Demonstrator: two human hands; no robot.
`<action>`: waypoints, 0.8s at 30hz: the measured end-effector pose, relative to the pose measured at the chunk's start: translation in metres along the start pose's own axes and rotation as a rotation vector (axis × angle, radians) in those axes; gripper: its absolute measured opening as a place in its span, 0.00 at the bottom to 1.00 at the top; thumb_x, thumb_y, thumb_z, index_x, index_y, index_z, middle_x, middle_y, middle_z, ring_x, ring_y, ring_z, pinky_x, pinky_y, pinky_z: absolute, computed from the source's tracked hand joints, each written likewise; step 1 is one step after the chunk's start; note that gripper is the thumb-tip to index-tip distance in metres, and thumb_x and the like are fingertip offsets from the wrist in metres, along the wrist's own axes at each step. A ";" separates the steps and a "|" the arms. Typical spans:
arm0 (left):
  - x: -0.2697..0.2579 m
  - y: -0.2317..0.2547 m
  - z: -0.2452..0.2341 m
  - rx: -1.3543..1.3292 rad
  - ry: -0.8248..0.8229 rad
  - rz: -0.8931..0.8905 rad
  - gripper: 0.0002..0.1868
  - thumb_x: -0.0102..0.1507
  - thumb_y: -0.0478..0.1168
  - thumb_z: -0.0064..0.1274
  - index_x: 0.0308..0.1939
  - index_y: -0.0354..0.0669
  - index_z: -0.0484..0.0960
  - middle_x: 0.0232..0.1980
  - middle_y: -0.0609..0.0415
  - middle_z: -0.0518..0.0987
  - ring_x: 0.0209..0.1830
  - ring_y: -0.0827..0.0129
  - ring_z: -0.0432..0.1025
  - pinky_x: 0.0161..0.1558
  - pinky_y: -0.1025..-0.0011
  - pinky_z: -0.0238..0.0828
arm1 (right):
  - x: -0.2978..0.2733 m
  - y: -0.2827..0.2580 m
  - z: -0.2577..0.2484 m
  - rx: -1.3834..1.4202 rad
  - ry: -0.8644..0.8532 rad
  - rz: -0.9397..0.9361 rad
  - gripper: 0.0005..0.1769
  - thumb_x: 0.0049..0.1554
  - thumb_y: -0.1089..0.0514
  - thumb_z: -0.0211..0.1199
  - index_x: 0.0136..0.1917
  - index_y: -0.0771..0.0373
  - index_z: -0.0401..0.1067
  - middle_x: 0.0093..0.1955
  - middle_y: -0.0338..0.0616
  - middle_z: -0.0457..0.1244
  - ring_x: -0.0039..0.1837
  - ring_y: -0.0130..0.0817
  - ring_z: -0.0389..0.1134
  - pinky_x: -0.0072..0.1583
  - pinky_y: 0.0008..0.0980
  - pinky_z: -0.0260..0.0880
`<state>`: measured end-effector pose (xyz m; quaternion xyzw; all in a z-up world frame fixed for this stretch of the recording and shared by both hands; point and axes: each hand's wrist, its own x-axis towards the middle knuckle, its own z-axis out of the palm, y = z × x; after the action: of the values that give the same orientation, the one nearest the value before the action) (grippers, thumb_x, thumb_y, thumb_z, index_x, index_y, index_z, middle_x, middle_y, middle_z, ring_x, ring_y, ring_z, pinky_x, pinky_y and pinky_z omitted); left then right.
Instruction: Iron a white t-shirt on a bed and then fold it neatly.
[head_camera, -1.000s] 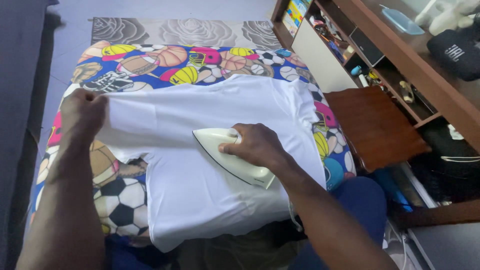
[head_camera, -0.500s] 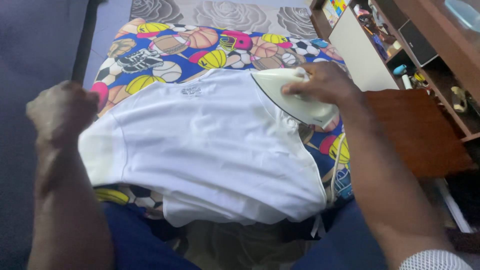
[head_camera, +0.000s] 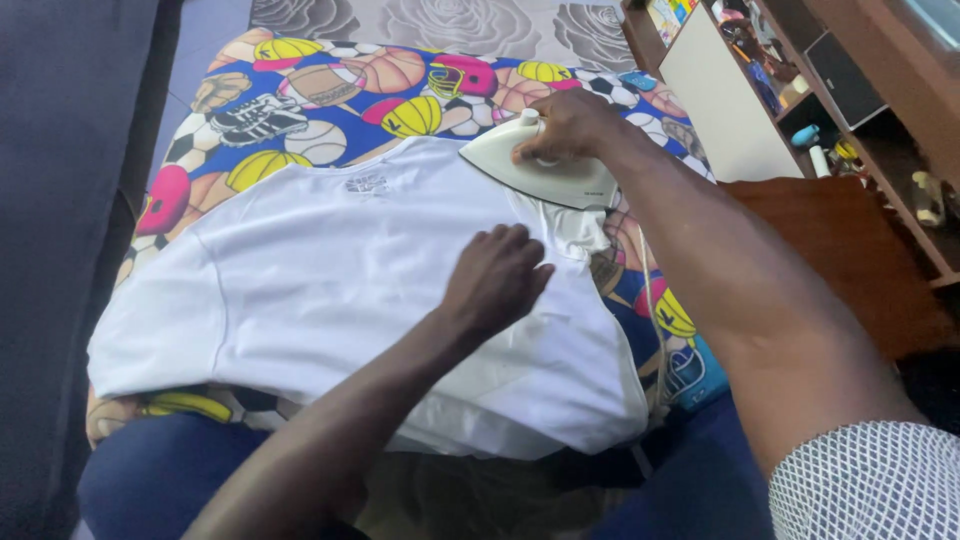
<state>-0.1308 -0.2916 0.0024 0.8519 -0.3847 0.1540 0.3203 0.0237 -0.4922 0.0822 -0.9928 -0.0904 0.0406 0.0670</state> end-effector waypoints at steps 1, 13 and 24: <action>0.012 0.012 0.020 -0.042 0.016 0.003 0.12 0.61 0.47 0.57 0.34 0.43 0.80 0.40 0.46 0.76 0.45 0.51 0.72 0.45 0.53 0.67 | -0.003 -0.002 -0.001 0.026 -0.037 -0.002 0.33 0.42 0.32 0.74 0.55 0.50 0.80 0.46 0.45 0.72 0.50 0.44 0.73 0.55 0.44 0.71; 0.070 0.051 0.100 0.019 0.070 -0.195 0.10 0.61 0.44 0.51 0.39 0.42 0.81 0.42 0.46 0.79 0.47 0.54 0.73 0.51 0.54 0.66 | 0.006 0.011 -0.005 0.062 -0.070 -0.019 0.32 0.40 0.33 0.76 0.54 0.50 0.80 0.45 0.43 0.72 0.47 0.41 0.73 0.52 0.41 0.72; -0.005 0.046 0.000 -0.263 -0.117 0.095 0.15 0.60 0.43 0.55 0.49 0.42 0.80 0.48 0.48 0.82 0.51 0.52 0.75 0.52 0.53 0.67 | -0.093 0.013 0.001 0.104 -0.256 -0.111 0.38 0.38 0.29 0.72 0.56 0.52 0.79 0.46 0.47 0.74 0.47 0.43 0.76 0.52 0.42 0.73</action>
<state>-0.1685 -0.3117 0.0198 0.7910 -0.4596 0.0675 0.3983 -0.0651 -0.5218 0.0857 -0.9682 -0.1509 0.1676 0.1085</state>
